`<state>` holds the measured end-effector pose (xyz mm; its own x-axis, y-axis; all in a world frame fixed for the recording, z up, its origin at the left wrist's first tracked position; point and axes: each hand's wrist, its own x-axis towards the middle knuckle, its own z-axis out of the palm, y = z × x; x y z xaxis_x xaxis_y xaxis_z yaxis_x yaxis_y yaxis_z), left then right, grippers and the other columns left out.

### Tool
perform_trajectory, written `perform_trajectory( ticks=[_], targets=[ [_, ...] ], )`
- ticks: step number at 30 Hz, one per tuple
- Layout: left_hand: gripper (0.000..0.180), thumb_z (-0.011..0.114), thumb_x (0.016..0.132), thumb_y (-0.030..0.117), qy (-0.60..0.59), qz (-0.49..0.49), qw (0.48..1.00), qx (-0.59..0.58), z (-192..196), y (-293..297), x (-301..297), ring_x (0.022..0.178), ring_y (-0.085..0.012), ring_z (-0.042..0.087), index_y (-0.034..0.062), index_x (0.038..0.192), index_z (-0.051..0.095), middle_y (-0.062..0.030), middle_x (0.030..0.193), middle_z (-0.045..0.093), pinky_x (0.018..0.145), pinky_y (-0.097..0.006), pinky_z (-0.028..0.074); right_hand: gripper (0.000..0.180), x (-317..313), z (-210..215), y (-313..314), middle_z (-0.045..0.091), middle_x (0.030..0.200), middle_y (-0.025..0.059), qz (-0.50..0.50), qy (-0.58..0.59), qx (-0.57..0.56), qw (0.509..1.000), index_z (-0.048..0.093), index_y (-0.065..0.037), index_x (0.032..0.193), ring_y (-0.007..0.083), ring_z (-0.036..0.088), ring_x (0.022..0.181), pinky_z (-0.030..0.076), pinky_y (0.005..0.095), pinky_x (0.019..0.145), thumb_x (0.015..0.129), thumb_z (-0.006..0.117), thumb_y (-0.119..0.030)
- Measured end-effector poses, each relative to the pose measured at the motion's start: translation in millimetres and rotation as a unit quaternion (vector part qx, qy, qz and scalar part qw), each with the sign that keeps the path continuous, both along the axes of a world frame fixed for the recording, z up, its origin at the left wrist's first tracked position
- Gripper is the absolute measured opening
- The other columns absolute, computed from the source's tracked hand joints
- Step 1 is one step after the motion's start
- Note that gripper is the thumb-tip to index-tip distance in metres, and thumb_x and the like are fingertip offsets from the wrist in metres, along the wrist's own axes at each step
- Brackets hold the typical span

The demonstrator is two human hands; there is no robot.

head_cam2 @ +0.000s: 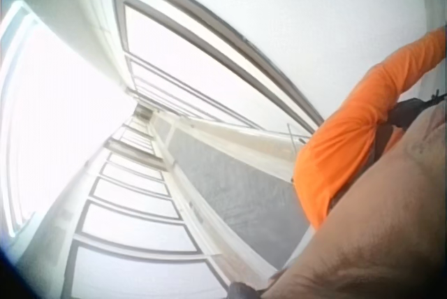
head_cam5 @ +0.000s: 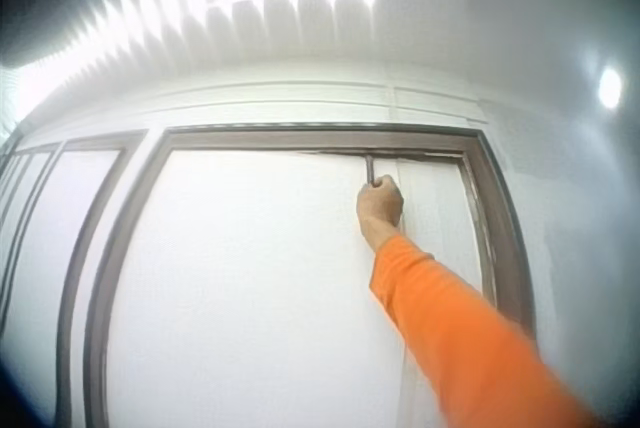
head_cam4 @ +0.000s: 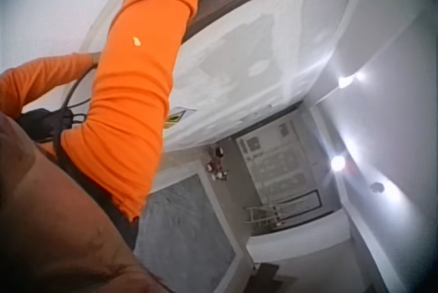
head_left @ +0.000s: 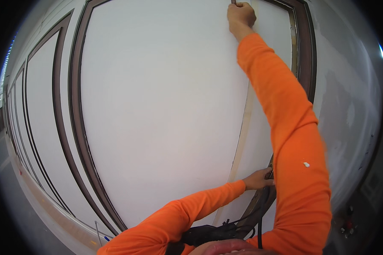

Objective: The person installs a long, dark brown wall panel onto a white wall using a pry bar to adjust the fit and a hammer to secure it. They work along the vertical edge of the panel, ensuring it is flush with the wall and adjacent structures.

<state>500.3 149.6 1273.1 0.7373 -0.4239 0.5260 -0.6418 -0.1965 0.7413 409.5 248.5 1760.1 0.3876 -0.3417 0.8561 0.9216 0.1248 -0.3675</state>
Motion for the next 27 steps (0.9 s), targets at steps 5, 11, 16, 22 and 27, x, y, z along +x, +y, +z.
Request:
perform_trajectory(
  ticks=[5,11,16,22,27],
  targets=[
    [0.070,0.075,0.088,0.032,-0.014,0.066,0.997,0.040,12.5,-15.3,-6.6,0.115,-0.0386,0.063,-0.0031,0.141,0.046,-0.0255,0.124,0.064,0.100,-0.044,0.048,0.014,35.9,85.2,2.7,0.064,0.073,0.0076,0.247,0.155,-0.039,0.956,0.072,-0.008,0.095,0.0210,0.060,0.059,0.044,0.0377,0.052,0.091,0.058,-0.011],
    [0.057,0.068,0.090,0.043,-0.052,0.211,0.959,0.184,58.6,-9.0,-43.4,0.105,-0.0423,0.065,0.0011,0.127,0.057,-0.0248,0.109,0.069,0.089,-0.050,0.051,0.009,-11.2,116.2,-5.6,0.054,0.065,0.0054,0.352,0.202,-0.052,0.913,0.061,-0.009,0.088,0.0180,0.051,0.051,0.038,0.0344,0.044,0.093,0.053,-0.010],
    [0.050,0.069,0.089,0.041,-0.057,0.180,0.969,0.162,62.5,-10.6,-43.2,0.098,-0.0413,0.067,0.0026,0.120,0.059,-0.0230,0.100,0.070,0.084,-0.050,0.051,0.012,-11.2,113.4,-12.0,0.046,0.059,0.0036,0.368,0.185,-0.025,0.911,0.052,-0.010,0.083,0.0155,0.043,0.045,0.034,0.0316,0.038,0.095,0.050,-0.009],
    [0.044,0.071,0.087,0.033,-0.023,0.093,0.984,0.148,80.9,-25.1,-75.0,0.097,-0.0391,0.067,0.0054,0.120,0.064,-0.0201,0.100,0.071,0.083,-0.046,0.051,0.021,-21.6,149.8,-41.8,0.036,0.052,0.0015,0.395,0.187,-0.022,0.899,0.041,-0.011,0.077,0.0124,0.035,0.036,0.028,0.0282,0.031,0.097,0.045,-0.008],
    [0.035,0.058,0.099,0.032,-0.101,0.161,0.965,-0.179,263.9,59.3,-113.3,0.093,-0.0214,0.069,0.0036,0.118,0.063,-0.0095,0.102,0.071,0.083,-0.038,0.055,0.023,8.1,135.5,-45.2,0.043,0.054,0.0038,0.377,0.148,-0.042,0.913,0.043,-0.009,0.077,0.0131,0.038,0.036,0.030,0.0284,0.031,0.100,0.044,-0.014]
  ],
)
